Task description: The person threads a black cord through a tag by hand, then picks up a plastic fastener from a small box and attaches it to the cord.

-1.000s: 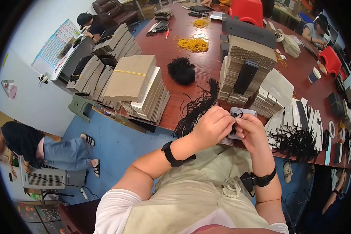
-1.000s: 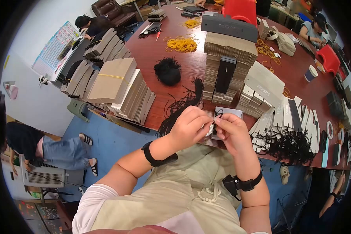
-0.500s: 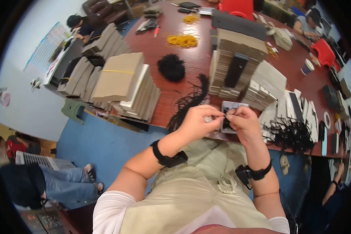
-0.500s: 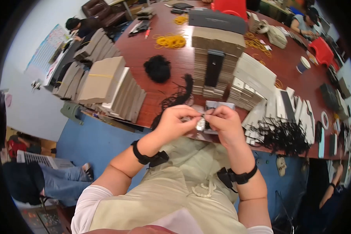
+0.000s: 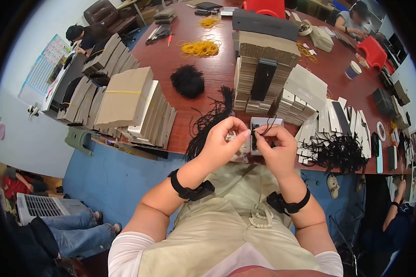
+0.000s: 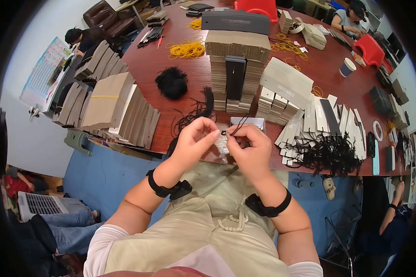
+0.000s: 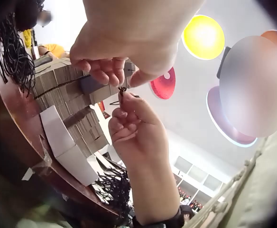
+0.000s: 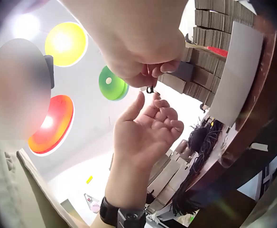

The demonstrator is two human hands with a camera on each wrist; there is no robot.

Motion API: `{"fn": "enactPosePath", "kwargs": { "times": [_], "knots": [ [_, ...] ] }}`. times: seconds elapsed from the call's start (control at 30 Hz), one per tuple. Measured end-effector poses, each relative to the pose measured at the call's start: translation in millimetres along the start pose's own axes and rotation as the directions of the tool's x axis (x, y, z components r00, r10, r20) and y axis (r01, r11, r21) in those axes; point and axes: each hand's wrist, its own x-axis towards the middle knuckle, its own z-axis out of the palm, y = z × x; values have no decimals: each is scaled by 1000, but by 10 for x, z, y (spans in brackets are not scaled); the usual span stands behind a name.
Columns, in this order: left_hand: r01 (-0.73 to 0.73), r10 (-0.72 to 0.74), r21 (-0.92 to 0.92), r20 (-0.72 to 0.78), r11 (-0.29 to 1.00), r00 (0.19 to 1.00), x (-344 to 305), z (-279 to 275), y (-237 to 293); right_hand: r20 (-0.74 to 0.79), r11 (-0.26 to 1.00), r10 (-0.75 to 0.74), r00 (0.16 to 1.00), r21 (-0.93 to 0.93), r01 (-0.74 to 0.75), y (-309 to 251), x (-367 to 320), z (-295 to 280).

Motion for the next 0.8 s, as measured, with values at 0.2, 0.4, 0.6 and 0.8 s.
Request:
{"fn": "enactPosePath", "kwargs": {
  "times": [0.2, 0.4, 0.6, 0.8],
  "knots": [
    [320, -282, -308, 162, 896, 946, 26, -35, -87, 40, 1000, -20, 999, -7, 21, 77, -13, 1],
    [288, -276, -450, 93, 845, 956, 39, -12, -118, 15, 976, 191, 981, 106, -192, 58, 13, -50],
    [230, -216, -311, 77, 922, 973, 45, -35, -35, 291, 937, 239, 926, 181, -299, -254, 90, -59],
    [154, -147, -178, 48, 972, 988, 39, -59, -5, 565, 644, 530, 633, 219, -733, -191, 218, -196]
  ]
}}
